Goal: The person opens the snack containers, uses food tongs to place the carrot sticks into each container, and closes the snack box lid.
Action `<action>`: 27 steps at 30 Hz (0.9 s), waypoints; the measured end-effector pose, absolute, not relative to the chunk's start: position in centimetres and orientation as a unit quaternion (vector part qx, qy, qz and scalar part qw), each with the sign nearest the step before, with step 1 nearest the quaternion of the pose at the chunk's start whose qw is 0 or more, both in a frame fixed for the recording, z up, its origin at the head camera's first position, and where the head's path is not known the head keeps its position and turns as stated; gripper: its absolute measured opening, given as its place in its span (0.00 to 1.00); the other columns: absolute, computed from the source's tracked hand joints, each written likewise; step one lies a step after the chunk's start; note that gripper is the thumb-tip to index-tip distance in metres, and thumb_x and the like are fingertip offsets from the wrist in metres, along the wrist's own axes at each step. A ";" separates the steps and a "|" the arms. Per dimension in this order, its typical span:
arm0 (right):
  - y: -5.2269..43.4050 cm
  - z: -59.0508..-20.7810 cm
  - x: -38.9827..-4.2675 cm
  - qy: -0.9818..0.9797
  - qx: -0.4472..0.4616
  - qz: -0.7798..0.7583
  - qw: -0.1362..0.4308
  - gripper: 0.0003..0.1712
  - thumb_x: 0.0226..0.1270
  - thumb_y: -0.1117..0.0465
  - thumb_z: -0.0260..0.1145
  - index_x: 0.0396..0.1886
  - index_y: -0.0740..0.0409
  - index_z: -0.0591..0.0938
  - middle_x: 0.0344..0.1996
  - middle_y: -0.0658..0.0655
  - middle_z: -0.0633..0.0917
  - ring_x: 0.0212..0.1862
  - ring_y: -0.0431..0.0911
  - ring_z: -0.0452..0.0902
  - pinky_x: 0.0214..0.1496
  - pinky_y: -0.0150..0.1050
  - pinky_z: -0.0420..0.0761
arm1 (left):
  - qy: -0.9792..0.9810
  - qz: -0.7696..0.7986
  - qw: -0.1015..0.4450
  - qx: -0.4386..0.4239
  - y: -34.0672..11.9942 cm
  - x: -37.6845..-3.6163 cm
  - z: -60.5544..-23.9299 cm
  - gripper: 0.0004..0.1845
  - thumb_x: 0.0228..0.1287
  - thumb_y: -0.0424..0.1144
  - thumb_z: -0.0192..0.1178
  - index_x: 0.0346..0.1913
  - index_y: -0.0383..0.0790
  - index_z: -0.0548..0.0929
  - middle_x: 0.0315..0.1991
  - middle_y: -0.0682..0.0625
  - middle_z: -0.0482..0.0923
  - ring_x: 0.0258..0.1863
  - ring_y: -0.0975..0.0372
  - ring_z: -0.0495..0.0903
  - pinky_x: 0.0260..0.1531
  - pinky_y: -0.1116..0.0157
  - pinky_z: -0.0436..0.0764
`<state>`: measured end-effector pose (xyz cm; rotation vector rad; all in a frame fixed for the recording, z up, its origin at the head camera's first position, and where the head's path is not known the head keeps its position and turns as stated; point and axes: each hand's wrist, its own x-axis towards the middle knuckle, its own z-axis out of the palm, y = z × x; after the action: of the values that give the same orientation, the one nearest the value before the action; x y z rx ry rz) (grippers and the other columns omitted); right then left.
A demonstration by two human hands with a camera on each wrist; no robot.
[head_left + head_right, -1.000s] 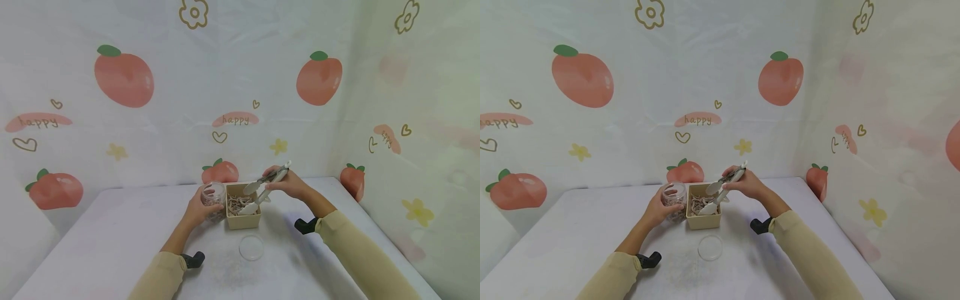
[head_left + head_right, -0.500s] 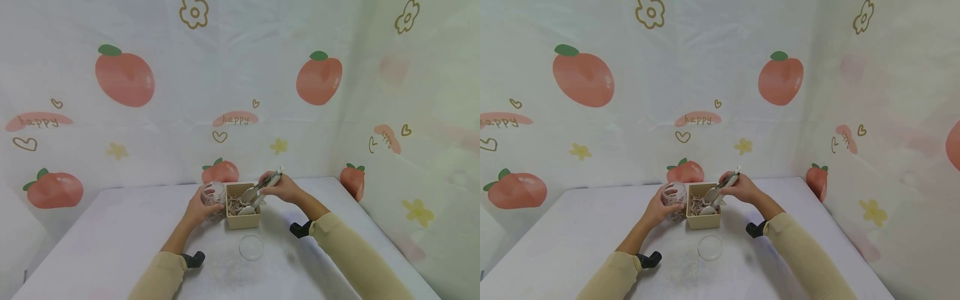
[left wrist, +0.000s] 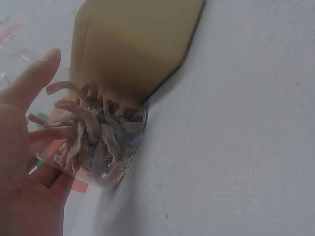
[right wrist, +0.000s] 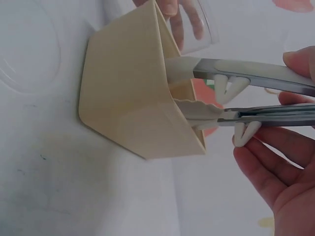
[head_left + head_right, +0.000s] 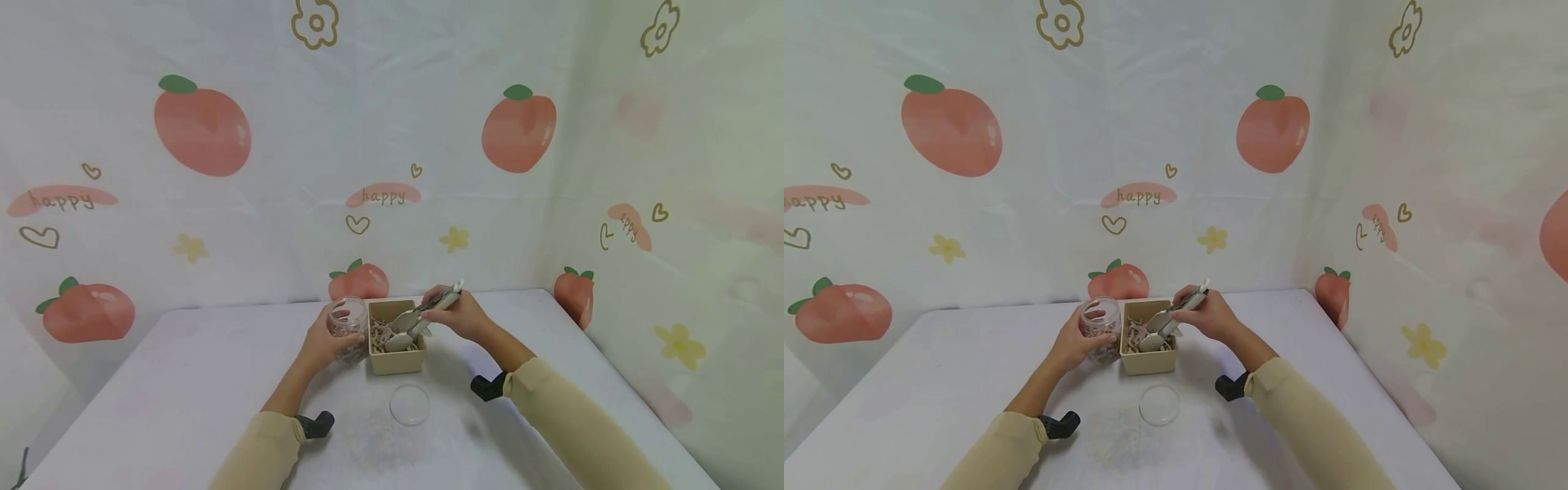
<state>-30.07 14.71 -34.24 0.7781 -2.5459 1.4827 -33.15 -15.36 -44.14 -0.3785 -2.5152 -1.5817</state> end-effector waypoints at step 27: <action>15.4 -33.4 -29.4 -0.777 0.268 0.562 0.095 0.11 0.60 0.73 0.68 0.40 0.77 0.80 0.33 0.63 0.84 0.31 0.41 0.74 0.35 0.34 0.75 | -0.842 -0.522 0.064 -0.119 -15.3 -33.2 -44.1 0.50 0.49 0.48 0.76 0.73 0.48 0.58 0.64 0.45 0.71 0.64 0.49 0.67 0.62 0.47 0.65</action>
<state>-29.39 15.40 -33.38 0.7951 -2.3027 1.6662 -33.17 -15.28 -44.06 -0.3604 -2.5430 -1.5744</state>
